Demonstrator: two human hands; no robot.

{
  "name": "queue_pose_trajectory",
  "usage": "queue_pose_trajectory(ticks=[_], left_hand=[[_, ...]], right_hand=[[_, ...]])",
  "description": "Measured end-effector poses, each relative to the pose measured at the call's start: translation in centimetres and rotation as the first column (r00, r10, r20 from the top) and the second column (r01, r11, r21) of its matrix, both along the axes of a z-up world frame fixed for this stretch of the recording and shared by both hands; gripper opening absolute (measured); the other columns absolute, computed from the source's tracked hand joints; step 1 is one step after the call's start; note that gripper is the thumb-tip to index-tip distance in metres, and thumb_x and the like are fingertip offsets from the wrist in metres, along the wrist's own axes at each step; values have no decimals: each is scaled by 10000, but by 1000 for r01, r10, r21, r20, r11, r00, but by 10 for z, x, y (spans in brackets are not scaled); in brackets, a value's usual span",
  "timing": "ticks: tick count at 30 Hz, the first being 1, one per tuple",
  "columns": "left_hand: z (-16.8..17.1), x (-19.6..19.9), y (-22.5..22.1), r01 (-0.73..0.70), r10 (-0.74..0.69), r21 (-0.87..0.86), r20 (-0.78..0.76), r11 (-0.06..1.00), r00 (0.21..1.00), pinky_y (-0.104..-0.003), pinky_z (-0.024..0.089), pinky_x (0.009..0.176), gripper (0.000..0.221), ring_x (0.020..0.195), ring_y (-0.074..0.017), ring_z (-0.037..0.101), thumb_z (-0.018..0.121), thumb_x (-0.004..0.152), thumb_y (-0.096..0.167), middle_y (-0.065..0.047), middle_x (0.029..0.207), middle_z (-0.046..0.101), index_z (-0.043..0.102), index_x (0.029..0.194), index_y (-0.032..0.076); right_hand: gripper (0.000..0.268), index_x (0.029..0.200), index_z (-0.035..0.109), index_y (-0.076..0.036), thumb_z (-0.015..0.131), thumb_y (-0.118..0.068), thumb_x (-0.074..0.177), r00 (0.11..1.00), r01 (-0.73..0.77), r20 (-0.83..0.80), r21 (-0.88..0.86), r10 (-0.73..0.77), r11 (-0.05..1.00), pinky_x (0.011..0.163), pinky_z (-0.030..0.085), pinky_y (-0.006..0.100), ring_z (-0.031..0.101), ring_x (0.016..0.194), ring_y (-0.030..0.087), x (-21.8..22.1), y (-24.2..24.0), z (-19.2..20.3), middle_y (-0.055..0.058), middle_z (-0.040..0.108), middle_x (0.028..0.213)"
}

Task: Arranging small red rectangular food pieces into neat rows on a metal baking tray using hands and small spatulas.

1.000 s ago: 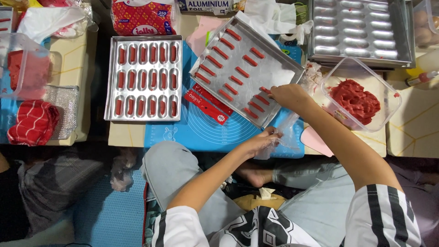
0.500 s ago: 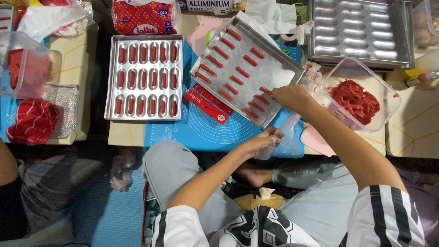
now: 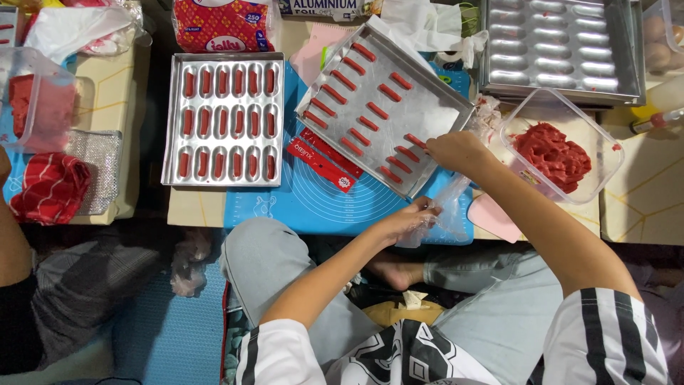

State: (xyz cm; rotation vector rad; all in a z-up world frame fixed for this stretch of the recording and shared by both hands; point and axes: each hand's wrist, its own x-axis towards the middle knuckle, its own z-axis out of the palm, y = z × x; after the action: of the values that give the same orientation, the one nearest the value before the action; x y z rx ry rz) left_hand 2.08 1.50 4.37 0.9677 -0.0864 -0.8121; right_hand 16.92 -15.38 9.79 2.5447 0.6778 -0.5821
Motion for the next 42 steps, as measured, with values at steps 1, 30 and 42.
queue_pose_trajectory(ticks=[1,30,42], left_hand=[[-3,0,-1,1,-1,0,0,1000,1000,-264,533,683,409,784,-121,577,716,945,351,-30,830,496,526,1099,23],[-12,0,-1,37,-37,75,9,997,999,-263,517,747,443,840,-141,579,705,957,390,-54,900,487,519,1140,33],[-39,3,-5,205,-227,227,75,952,971,-428,473,955,657,1122,-257,513,681,965,491,-186,1193,471,400,1413,102]], right_hand=[[350,1057,645,-198,313,-291,1116,1000,1,0,0,-1,1000,685,620,324,738,732,164,-1,1,2,-2,724,816],[365,1001,694,-247,367,-395,1068,1000,-29,-8,-66,28,997,591,586,246,688,621,106,7,-5,-15,-31,694,709],[536,1075,677,-30,275,-385,1056,952,258,-236,283,-194,924,745,601,492,752,772,386,-9,-24,23,227,746,826]])
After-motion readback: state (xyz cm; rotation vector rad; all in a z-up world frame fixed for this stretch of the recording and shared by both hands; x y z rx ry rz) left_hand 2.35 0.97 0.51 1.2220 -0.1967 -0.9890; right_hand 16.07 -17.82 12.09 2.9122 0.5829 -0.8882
